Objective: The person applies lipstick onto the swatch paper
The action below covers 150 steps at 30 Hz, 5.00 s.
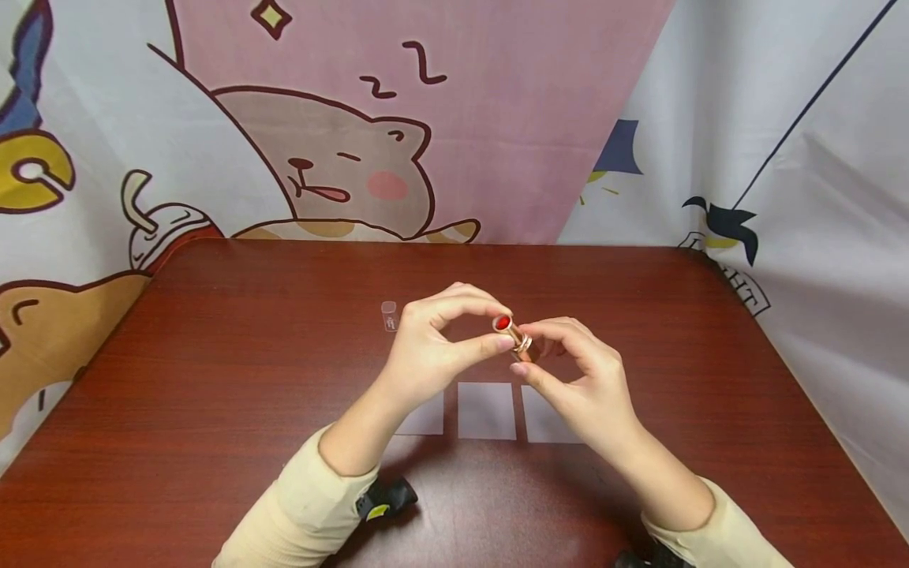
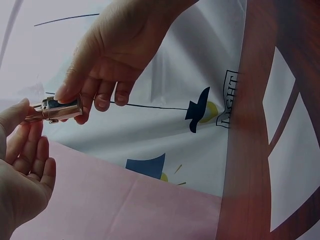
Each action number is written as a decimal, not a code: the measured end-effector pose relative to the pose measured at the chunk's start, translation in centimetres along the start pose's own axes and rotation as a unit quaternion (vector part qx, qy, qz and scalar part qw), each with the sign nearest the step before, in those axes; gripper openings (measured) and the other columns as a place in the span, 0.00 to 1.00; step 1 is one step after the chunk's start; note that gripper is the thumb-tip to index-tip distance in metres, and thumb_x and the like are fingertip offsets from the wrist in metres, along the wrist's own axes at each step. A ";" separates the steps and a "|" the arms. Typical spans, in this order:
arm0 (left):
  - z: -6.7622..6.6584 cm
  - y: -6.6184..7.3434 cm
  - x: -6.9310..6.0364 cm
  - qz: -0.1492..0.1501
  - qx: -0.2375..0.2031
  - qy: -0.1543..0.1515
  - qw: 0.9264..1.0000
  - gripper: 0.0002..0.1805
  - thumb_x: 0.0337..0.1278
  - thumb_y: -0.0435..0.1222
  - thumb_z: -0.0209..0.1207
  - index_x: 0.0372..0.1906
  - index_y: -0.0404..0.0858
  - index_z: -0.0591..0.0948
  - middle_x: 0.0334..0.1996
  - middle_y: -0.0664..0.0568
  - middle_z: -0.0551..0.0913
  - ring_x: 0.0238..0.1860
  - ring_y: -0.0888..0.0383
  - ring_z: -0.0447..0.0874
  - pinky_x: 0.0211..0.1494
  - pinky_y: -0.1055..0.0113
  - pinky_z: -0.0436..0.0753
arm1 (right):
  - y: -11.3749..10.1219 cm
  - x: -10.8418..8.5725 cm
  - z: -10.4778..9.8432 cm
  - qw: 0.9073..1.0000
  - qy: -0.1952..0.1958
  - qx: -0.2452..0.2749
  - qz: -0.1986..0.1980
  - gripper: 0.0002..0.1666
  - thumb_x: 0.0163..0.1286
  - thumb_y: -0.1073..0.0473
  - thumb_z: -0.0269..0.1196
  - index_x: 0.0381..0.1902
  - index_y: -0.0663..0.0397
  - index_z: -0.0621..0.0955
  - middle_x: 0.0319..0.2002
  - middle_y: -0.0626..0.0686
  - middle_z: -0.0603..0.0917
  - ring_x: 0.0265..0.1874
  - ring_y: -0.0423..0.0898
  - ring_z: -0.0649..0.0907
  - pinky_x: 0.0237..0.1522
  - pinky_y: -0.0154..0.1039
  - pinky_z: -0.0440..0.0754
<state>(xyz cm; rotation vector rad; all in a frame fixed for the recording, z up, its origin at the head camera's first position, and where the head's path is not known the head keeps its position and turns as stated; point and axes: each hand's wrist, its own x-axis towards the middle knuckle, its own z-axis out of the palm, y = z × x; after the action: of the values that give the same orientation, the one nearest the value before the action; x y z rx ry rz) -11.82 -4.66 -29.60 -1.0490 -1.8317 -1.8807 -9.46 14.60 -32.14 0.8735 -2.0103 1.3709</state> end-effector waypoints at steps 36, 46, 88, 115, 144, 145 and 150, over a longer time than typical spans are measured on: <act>0.0 -0.1 0.1 0.010 -0.003 -0.007 1.000 0.11 0.41 0.22 0.71 0.35 0.30 0.85 0.33 0.48 0.84 0.39 0.54 0.81 0.49 0.58 0.77 | 0.2 0.1 0.1 0.999 -0.017 0.012 -0.025 0.21 0.67 0.52 0.64 0.45 0.66 0.82 0.37 0.53 0.83 0.32 0.46 0.78 0.36 0.33 0.76; 0.0 -0.1 0.1 0.007 -0.002 -0.009 1.000 0.11 0.41 0.23 0.71 0.36 0.30 0.85 0.33 0.49 0.84 0.39 0.54 0.80 0.49 0.58 0.77 | 0.2 0.0 0.1 0.999 -0.025 0.019 -0.032 0.19 0.69 0.54 0.62 0.46 0.68 0.82 0.37 0.54 0.83 0.33 0.43 0.77 0.36 0.32 0.75; -0.6 0.5 -0.6 -0.045 0.000 0.003 0.999 0.16 0.42 0.23 0.70 0.42 0.29 0.84 0.39 0.47 0.84 0.44 0.52 0.80 0.57 0.56 0.73 | -0.2 -0.1 0.4 0.997 0.013 0.081 -0.014 0.19 0.66 0.59 0.65 0.45 0.71 0.80 0.36 0.53 0.83 0.31 0.43 0.76 0.34 0.35 0.73; -4.7 -1.7 -4.3 -0.125 0.062 -0.003 0.990 0.18 0.43 0.26 0.71 0.44 0.36 0.85 0.39 0.52 0.85 0.47 0.54 0.80 0.58 0.60 0.71 | 0.0 -0.1 0.2 0.997 0.037 0.067 -0.009 0.18 0.52 0.77 0.64 0.43 0.70 0.81 0.36 0.53 0.83 0.32 0.43 0.77 0.34 0.35 0.73; -8.6 -4.3 -9.0 -0.210 0.103 -0.064 0.970 0.21 0.47 0.30 0.70 0.51 0.37 0.82 0.47 0.49 0.84 0.52 0.50 0.79 0.59 0.52 0.72 | 1.6 -0.4 1.8 0.997 0.001 0.074 0.036 0.19 0.53 0.78 0.65 0.45 0.64 0.83 0.34 0.54 0.81 0.28 0.42 0.75 0.28 0.32 0.73; -8.7 -4.4 -9.2 -0.210 0.106 -0.066 0.970 0.22 0.47 0.30 0.70 0.51 0.36 0.82 0.47 0.48 0.84 0.52 0.50 0.79 0.59 0.50 0.71 | 1.7 -0.5 1.9 0.996 -0.003 0.073 0.041 0.19 0.53 0.78 0.65 0.45 0.64 0.83 0.34 0.53 0.81 0.27 0.42 0.75 0.28 0.32 0.73; -9.3 -5.0 -9.8 -0.206 0.146 -0.080 0.964 0.23 0.46 0.31 0.72 0.51 0.35 0.82 0.48 0.49 0.83 0.53 0.55 0.78 0.59 0.50 0.71 | 2.0 -0.7 2.5 0.995 -0.015 0.071 0.064 0.20 0.52 0.79 0.66 0.44 0.64 0.83 0.33 0.52 0.80 0.26 0.42 0.74 0.27 0.31 0.73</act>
<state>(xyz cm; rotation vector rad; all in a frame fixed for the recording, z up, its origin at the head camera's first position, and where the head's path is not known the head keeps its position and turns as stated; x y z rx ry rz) -11.18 -15.44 -39.10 -0.7819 -2.4877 -1.6877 -10.74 12.95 -34.62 0.8443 -2.0416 1.5960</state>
